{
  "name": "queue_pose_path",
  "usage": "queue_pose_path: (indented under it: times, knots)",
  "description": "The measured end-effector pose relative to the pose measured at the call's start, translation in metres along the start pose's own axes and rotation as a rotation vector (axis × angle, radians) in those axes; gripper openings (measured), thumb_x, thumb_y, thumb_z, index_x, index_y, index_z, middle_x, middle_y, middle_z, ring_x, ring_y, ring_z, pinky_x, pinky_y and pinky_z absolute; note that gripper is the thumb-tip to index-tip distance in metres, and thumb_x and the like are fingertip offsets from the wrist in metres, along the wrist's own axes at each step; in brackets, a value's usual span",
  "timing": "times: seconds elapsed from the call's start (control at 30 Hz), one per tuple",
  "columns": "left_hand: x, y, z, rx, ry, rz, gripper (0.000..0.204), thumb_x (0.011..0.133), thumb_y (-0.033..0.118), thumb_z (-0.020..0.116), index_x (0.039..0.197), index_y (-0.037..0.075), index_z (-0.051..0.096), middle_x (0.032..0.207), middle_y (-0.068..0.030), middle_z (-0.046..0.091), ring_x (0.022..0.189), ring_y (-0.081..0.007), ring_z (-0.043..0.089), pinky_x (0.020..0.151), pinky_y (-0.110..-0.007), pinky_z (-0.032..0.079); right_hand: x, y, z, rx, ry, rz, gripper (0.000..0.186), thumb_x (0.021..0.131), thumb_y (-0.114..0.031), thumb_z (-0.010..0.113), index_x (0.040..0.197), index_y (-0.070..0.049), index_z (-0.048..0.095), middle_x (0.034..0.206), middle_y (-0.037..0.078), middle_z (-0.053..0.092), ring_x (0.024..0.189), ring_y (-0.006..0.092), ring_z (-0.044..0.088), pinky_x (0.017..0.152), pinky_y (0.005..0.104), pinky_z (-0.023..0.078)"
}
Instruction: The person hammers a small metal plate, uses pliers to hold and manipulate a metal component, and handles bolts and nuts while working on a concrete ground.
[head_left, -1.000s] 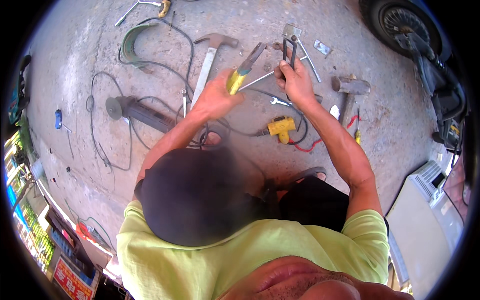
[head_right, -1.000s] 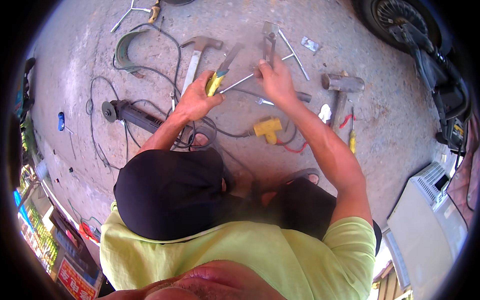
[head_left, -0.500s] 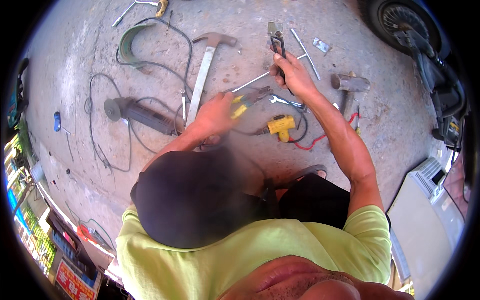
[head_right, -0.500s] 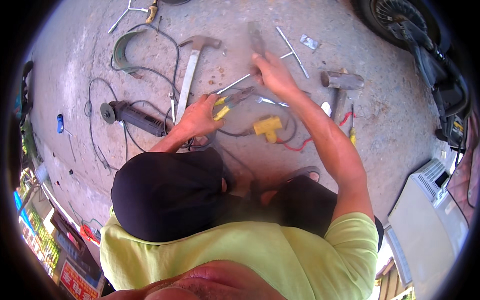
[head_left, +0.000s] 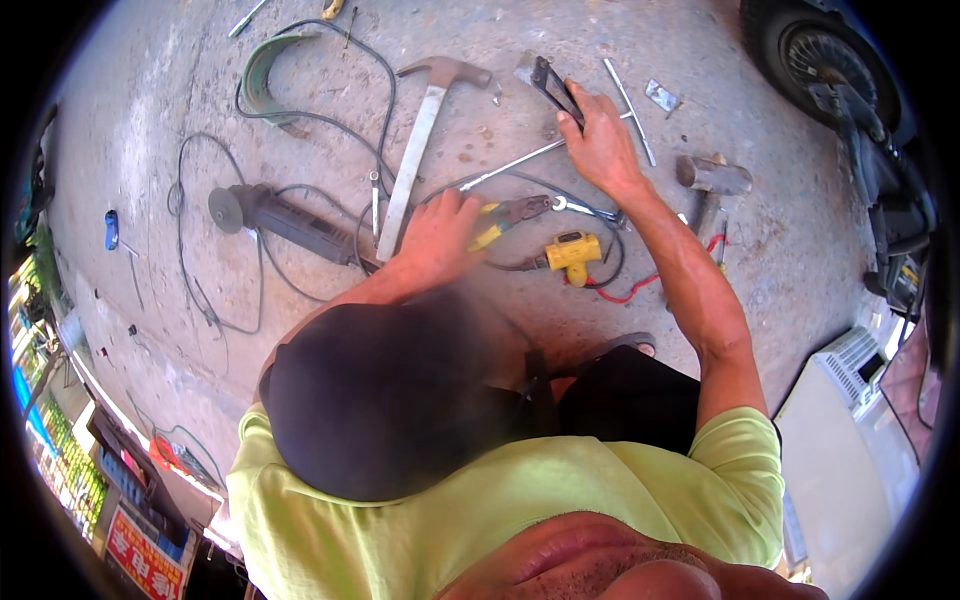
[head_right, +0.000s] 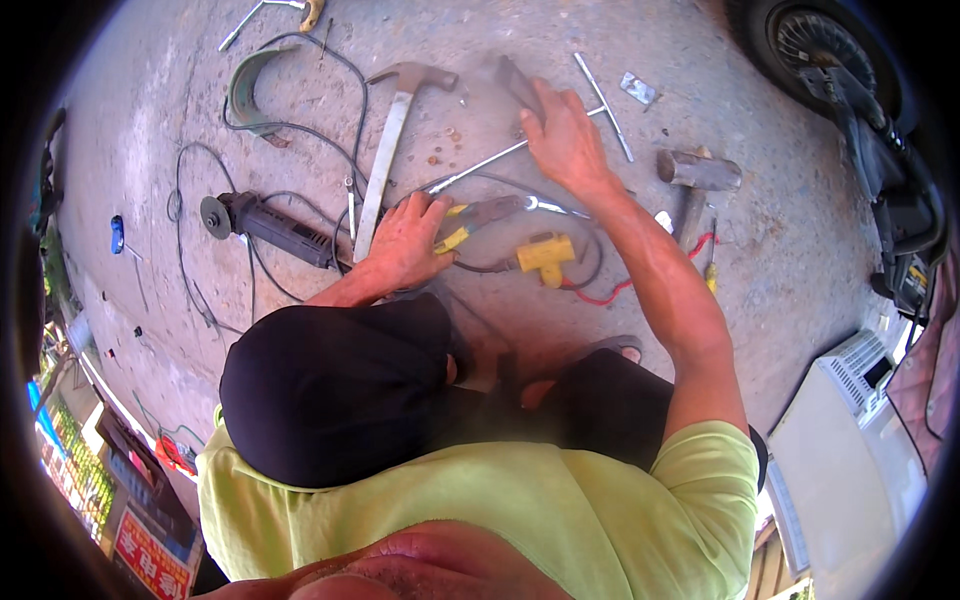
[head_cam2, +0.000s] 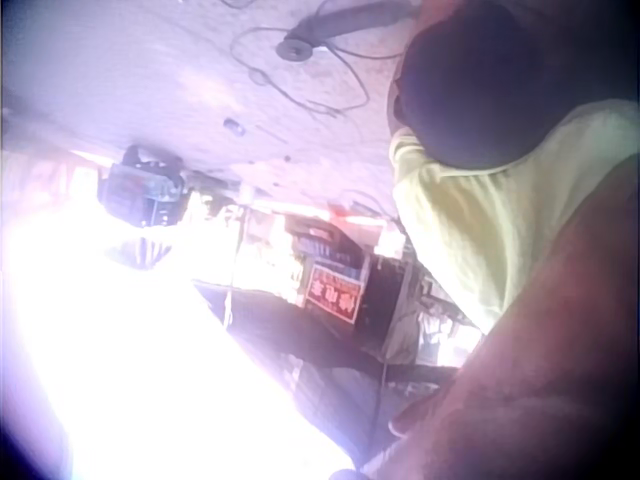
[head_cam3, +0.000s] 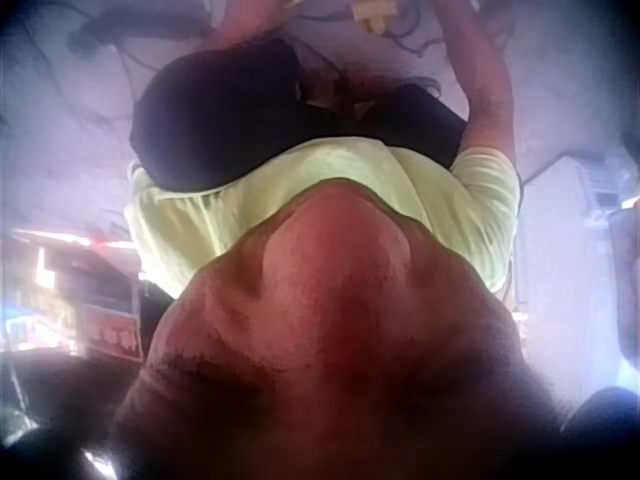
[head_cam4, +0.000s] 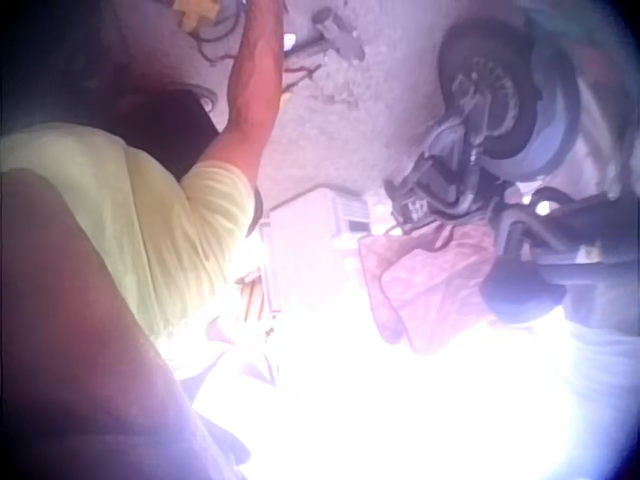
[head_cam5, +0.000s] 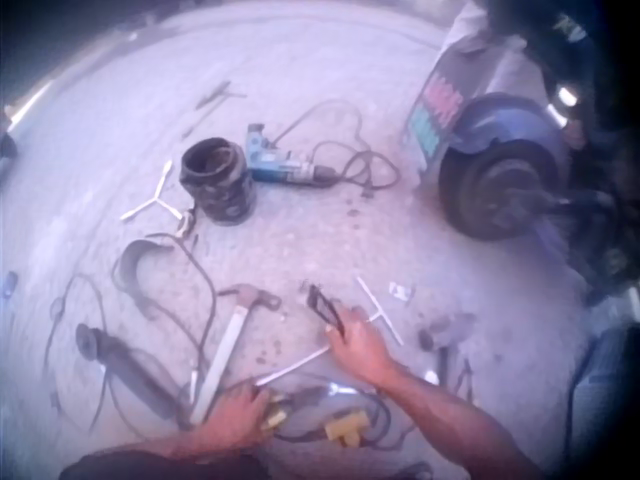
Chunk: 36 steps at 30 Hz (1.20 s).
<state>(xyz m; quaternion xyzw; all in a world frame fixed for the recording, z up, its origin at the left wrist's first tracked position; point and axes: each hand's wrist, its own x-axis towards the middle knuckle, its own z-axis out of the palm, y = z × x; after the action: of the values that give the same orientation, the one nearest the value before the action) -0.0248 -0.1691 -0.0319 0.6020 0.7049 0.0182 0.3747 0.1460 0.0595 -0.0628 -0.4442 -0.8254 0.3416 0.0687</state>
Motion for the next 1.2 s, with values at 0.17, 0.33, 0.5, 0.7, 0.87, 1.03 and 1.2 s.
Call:
queue_pose_path:
  times: [0.17,0.33,0.5,0.7,0.87,1.03,1.2]
  knots:
    - [-0.004,-0.001,-0.009,-0.027,0.071,0.060,0.074,0.076,0.031,0.085,0.138,0.007,0.054,0.128,-0.0199,0.056,0.121,-0.0387,0.056,0.102,-0.049,0.046,0.001,0.002,0.007,-0.108,0.001,-0.040,0.049,0.095,-0.025,0.067,0.142,-0.014,0.058,0.122,0.022,0.057,0.111,0.0435,0.062,0.095,0.0499,0.052]
    - [0.007,-0.034,-0.028,-0.140,0.386,-0.015,0.060,0.080,0.029,0.083,0.129,0.004,0.060,0.118,-0.0204,0.061,0.109,-0.0392,0.061,0.093,-0.048,0.050,0.001,0.007,0.013,-0.310,0.039,-0.129,0.048,0.092,-0.023,0.071,0.139,-0.016,0.061,0.120,0.017,0.058,0.111,0.0361,0.059,0.093,0.0481,0.052]
    - [0.032,-0.067,-0.044,-0.031,0.448,-0.221,0.053,0.081,0.029,0.082,0.122,0.003,0.060,0.114,-0.0210,0.064,0.105,-0.0426,0.063,0.089,-0.051,0.052,0.003,0.015,0.019,-0.323,0.091,-0.168,0.049,0.090,-0.023,0.072,0.138,-0.018,0.062,0.117,0.013,0.059,0.113,0.0336,0.058,0.093,0.0481,0.050]
    - [0.051,-0.082,-0.045,-0.069,0.252,-0.307,0.045,0.088,0.017,0.070,0.127,0.000,0.055,0.097,-0.0163,0.070,0.087,-0.0350,0.071,0.076,-0.045,0.056,0.010,0.022,0.024,-0.392,0.219,-0.278,0.044,0.091,-0.025,0.074,0.134,-0.019,0.068,0.109,0.010,0.064,0.101,0.0312,0.062,0.086,0.0457,0.050]
    - [0.049,-0.070,-0.067,-1.132,0.043,-0.330,0.042,0.094,0.014,0.066,0.130,-0.002,0.051,0.087,-0.0088,0.066,0.064,-0.0133,0.064,0.053,-0.028,0.048,0.009,0.024,0.025,-0.404,0.234,-0.275,0.045,0.090,-0.026,0.076,0.134,-0.022,0.068,0.109,0.010,0.064,0.101,0.0303,0.062,0.085,0.0456,0.049]
    - [0.050,-0.046,-0.065,-0.380,0.380,-0.084,0.052,0.097,0.016,0.063,0.143,-0.002,0.045,0.098,-0.0240,0.071,0.086,-0.0368,0.072,0.073,-0.042,0.055,0.008,0.022,0.025,-0.394,0.261,-0.279,0.046,0.089,-0.026,0.077,0.134,-0.023,0.069,0.107,0.009,0.064,0.098,0.0300,0.062,0.085,0.0454,0.050]
    - [0.067,-0.040,-0.069,-0.239,0.389,0.012,0.054,0.095,0.014,0.061,0.146,0.006,0.045,0.114,-0.0321,0.066,0.105,-0.0514,0.064,0.090,-0.054,0.052,0.009,0.027,0.028,-0.339,0.170,-0.214,0.046,0.089,-0.026,0.073,0.135,-0.024,0.064,0.114,0.009,0.061,0.109,0.0320,0.059,0.093,0.0507,0.045]
